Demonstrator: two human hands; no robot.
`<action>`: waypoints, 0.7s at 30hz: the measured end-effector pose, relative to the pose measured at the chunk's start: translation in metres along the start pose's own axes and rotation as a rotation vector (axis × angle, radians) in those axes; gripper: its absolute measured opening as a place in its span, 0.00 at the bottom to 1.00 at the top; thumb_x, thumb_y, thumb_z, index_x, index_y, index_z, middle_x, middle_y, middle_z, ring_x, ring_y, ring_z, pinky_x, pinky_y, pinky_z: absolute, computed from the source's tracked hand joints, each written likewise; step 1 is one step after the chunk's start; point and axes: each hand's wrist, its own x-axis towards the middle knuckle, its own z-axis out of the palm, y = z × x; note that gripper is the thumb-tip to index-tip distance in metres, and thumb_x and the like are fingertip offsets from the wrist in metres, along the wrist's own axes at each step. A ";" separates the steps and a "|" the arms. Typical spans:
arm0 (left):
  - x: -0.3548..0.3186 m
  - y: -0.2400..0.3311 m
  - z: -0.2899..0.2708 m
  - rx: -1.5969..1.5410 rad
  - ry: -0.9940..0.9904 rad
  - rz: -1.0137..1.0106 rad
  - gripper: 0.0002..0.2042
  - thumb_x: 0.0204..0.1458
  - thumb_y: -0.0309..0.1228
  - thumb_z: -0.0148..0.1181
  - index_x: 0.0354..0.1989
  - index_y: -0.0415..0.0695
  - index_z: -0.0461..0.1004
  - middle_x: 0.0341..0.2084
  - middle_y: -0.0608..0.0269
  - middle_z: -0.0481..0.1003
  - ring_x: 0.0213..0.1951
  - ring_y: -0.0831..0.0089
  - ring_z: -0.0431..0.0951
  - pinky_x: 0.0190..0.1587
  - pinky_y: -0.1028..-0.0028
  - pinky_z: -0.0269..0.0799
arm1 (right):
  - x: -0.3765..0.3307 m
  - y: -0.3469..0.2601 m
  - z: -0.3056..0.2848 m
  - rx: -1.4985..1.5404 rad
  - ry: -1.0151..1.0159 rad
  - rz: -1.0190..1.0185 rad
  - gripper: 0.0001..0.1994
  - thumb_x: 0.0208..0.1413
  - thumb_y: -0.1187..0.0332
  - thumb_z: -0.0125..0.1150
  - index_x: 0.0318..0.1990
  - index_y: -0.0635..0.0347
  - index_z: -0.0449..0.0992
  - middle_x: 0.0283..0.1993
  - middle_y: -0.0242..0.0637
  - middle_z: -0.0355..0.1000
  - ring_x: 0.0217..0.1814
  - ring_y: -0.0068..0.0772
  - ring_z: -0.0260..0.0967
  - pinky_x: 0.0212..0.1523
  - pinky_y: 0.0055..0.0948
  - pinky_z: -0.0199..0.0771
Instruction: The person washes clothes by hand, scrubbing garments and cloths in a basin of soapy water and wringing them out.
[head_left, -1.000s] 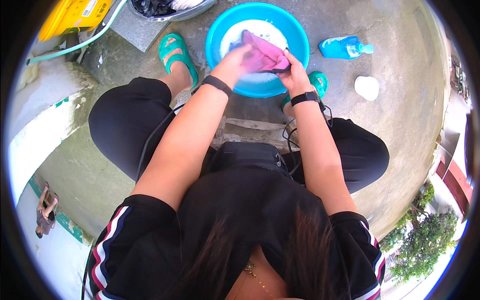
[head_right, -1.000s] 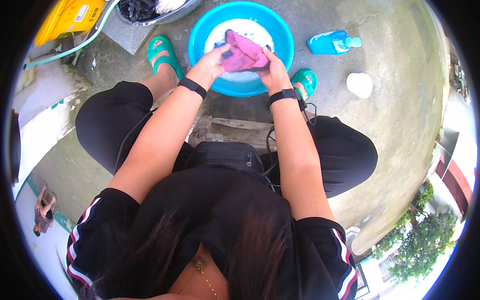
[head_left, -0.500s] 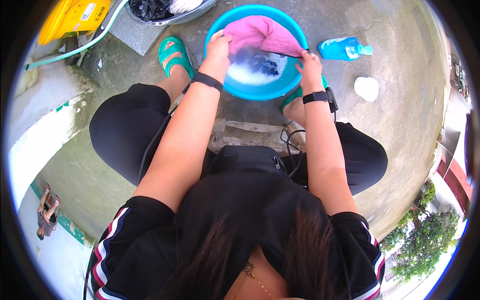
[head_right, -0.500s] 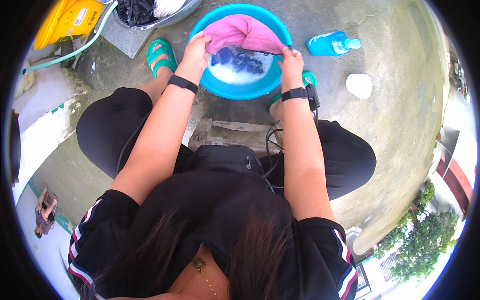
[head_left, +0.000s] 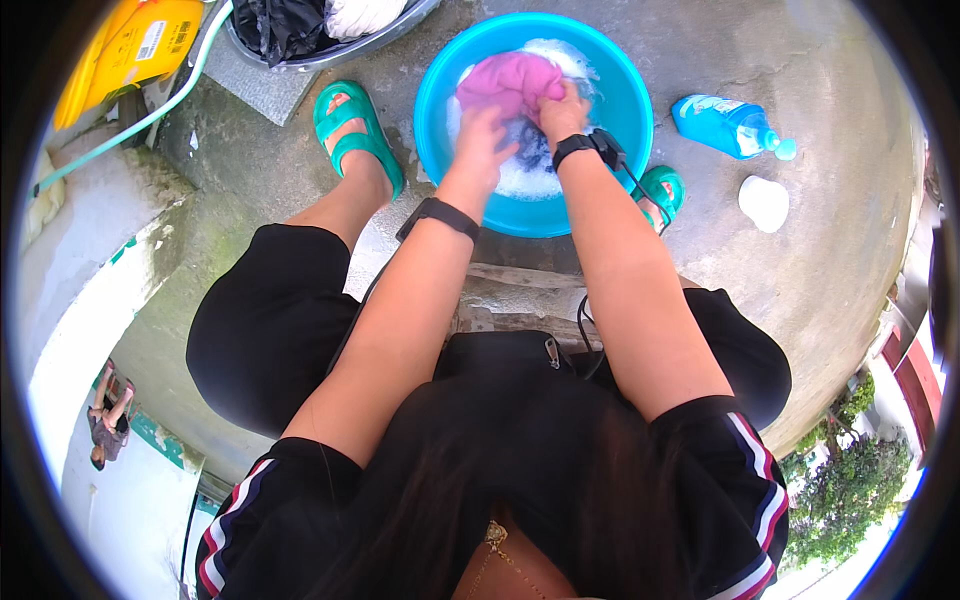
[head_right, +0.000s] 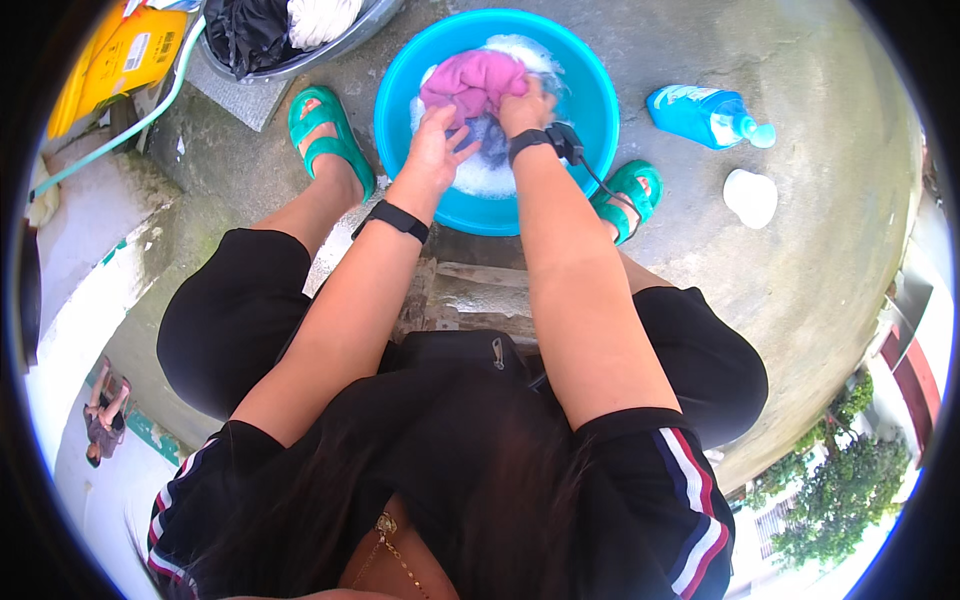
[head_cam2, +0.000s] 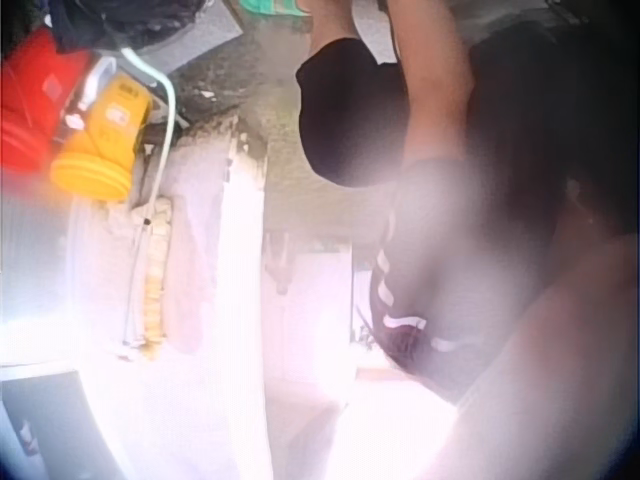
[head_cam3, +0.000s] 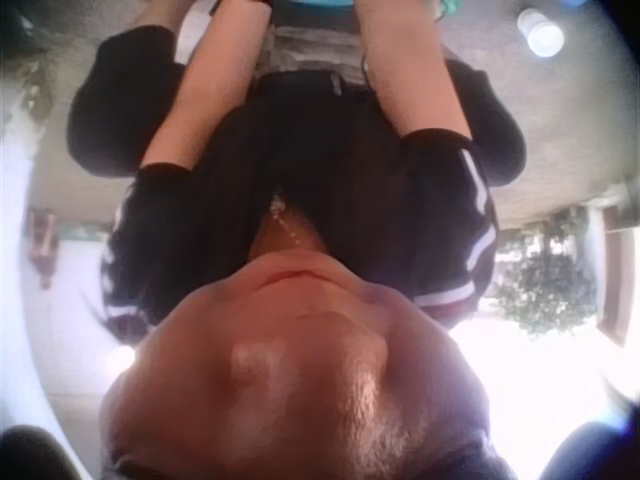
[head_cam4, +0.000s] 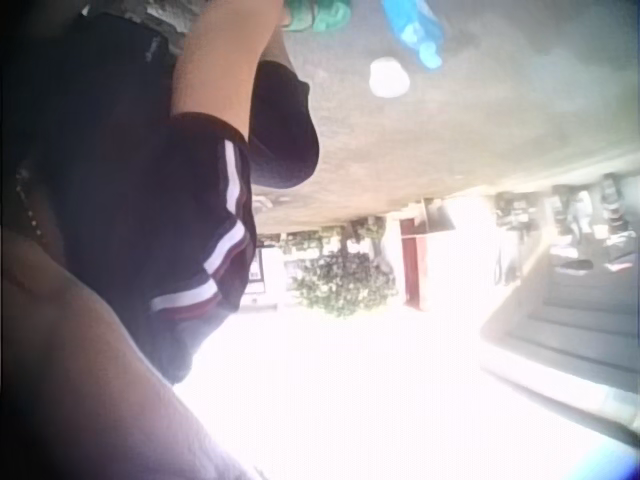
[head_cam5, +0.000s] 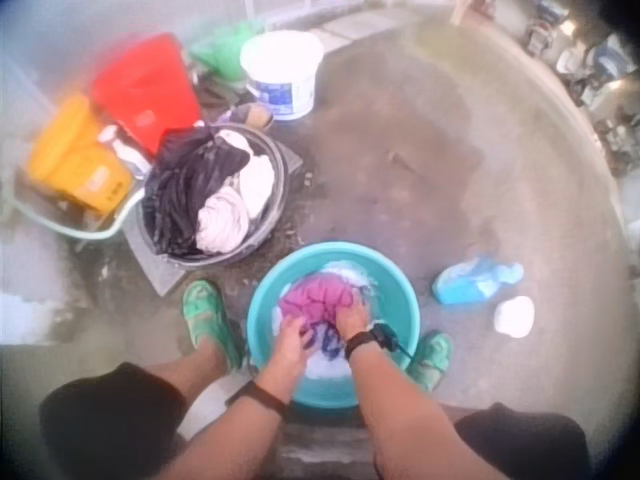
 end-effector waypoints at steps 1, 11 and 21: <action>-0.001 0.003 0.006 0.009 -0.002 -0.011 0.30 0.55 0.35 0.52 0.65 0.43 0.49 0.62 0.52 0.55 0.61 0.52 0.58 0.56 0.50 0.64 | 0.001 0.003 0.002 -0.003 0.000 0.014 0.20 0.49 0.69 0.56 0.52 0.53 0.71 0.45 0.52 0.71 0.48 0.51 0.70 0.50 0.40 0.69; 0.016 0.009 -0.018 -0.256 -0.483 -0.060 0.14 0.56 0.36 0.55 0.48 0.46 0.68 0.35 0.61 0.74 0.36 0.66 0.76 0.39 0.69 0.73 | -0.112 -0.056 -0.129 0.674 -0.381 -0.764 0.04 0.43 0.74 0.56 0.28 0.60 0.71 0.35 0.44 0.66 0.42 0.47 0.66 0.41 0.38 0.69; 0.004 -0.001 0.036 0.269 -0.053 0.092 0.14 0.60 0.34 0.44 0.44 0.44 0.76 0.43 0.61 0.73 0.47 0.74 0.69 0.48 0.72 0.65 | -0.011 0.003 -0.062 0.105 -0.175 -0.392 0.06 0.52 0.66 0.57 0.31 0.57 0.73 0.29 0.45 0.69 0.34 0.54 0.67 0.36 0.47 0.70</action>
